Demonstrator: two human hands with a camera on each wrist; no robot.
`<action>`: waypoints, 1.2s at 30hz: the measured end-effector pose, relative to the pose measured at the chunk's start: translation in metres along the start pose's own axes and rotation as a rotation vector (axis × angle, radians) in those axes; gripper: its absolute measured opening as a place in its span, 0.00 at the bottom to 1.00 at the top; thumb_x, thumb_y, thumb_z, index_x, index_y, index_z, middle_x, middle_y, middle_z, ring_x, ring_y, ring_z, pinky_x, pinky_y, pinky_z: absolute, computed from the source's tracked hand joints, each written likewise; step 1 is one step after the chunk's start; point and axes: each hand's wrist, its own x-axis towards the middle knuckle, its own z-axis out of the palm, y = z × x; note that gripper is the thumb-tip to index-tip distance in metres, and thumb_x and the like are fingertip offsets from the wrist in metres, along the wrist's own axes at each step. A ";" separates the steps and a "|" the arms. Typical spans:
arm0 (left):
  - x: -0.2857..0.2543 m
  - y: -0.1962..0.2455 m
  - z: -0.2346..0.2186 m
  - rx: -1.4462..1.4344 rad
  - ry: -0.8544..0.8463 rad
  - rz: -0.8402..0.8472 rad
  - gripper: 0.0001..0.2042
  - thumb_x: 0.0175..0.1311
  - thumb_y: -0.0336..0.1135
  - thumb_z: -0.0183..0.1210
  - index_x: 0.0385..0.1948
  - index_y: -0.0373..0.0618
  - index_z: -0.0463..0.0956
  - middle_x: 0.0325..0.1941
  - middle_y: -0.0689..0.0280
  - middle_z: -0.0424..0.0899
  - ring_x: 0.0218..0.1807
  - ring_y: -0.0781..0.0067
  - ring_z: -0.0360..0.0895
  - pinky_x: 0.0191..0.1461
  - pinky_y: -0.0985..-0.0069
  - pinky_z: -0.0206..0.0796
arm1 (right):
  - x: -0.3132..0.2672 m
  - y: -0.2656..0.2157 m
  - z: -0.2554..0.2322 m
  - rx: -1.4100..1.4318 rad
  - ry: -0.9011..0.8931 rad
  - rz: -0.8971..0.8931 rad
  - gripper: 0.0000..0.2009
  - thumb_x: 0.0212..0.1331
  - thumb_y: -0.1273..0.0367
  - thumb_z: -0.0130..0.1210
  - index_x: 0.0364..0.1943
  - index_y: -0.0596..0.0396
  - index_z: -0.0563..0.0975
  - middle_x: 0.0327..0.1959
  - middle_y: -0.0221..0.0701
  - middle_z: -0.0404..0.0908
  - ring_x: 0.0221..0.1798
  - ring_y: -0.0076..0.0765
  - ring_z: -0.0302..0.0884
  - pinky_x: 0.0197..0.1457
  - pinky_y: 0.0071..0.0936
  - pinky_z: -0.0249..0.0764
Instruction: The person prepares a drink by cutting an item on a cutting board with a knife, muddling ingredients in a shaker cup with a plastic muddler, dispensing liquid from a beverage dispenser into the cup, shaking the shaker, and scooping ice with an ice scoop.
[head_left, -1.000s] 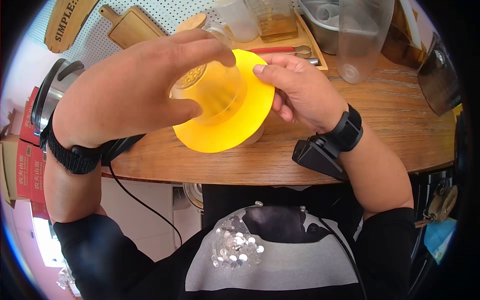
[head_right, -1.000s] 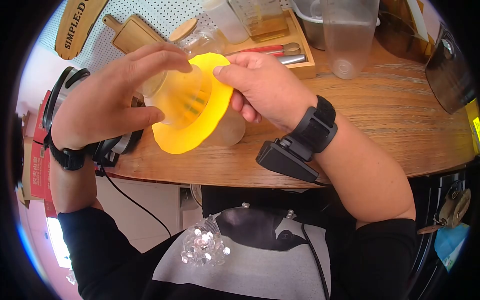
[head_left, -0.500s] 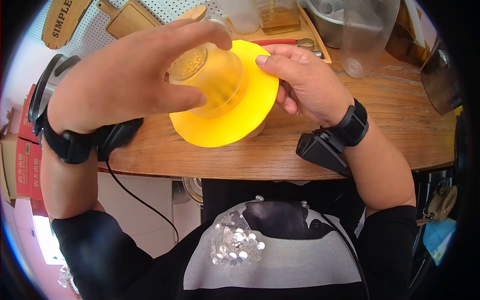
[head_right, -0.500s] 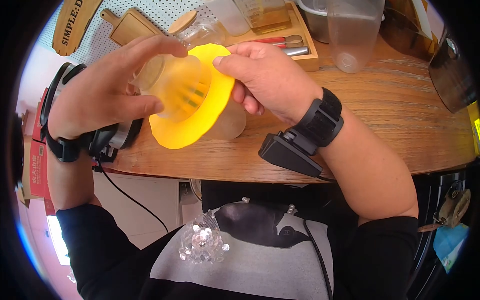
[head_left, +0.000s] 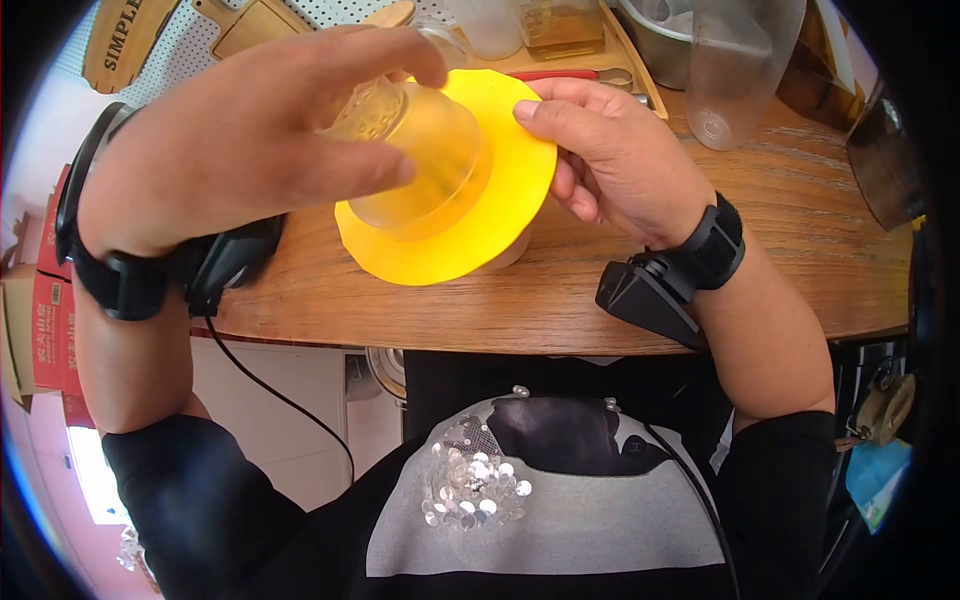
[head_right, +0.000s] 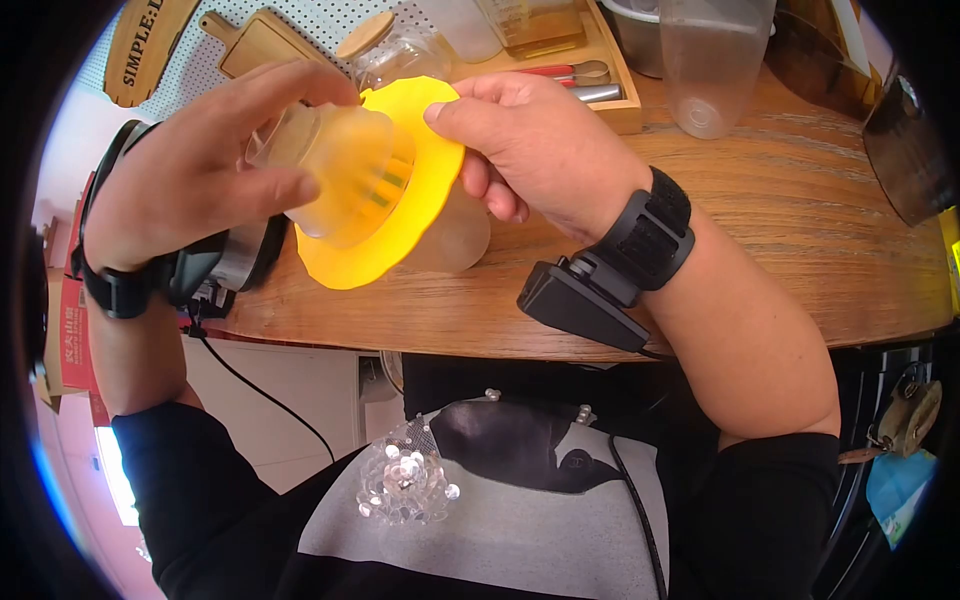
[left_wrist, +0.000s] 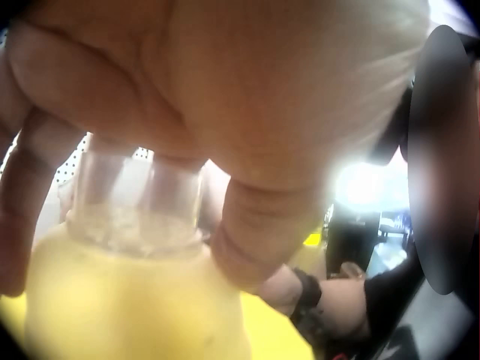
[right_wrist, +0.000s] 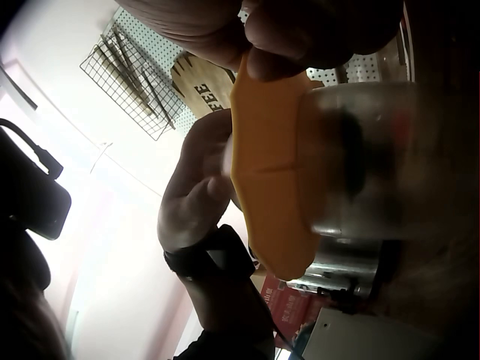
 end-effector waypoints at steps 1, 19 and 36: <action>0.000 -0.001 -0.006 -0.067 -0.049 0.081 0.25 0.61 0.45 0.61 0.56 0.41 0.67 0.56 0.58 0.74 0.54 0.64 0.75 0.49 0.77 0.71 | 0.000 0.000 0.000 -0.013 -0.010 -0.004 0.15 0.67 0.62 0.47 0.43 0.62 0.75 0.17 0.23 0.75 0.12 0.13 0.67 0.16 0.09 0.64; -0.001 0.001 0.007 -0.098 0.044 0.117 0.34 0.51 0.47 0.69 0.58 0.42 0.67 0.57 0.57 0.74 0.58 0.66 0.73 0.52 0.71 0.70 | 0.001 0.000 0.001 -0.003 0.005 -0.004 0.14 0.67 0.63 0.47 0.42 0.62 0.75 0.16 0.23 0.74 0.12 0.13 0.66 0.15 0.10 0.63; 0.008 0.000 0.008 0.075 0.132 0.436 0.24 0.61 0.44 0.61 0.55 0.41 0.68 0.48 0.55 0.78 0.50 0.55 0.78 0.55 0.73 0.71 | -0.001 0.000 0.001 -0.008 -0.016 0.000 0.17 0.67 0.62 0.49 0.49 0.63 0.74 0.18 0.23 0.75 0.13 0.13 0.66 0.16 0.10 0.64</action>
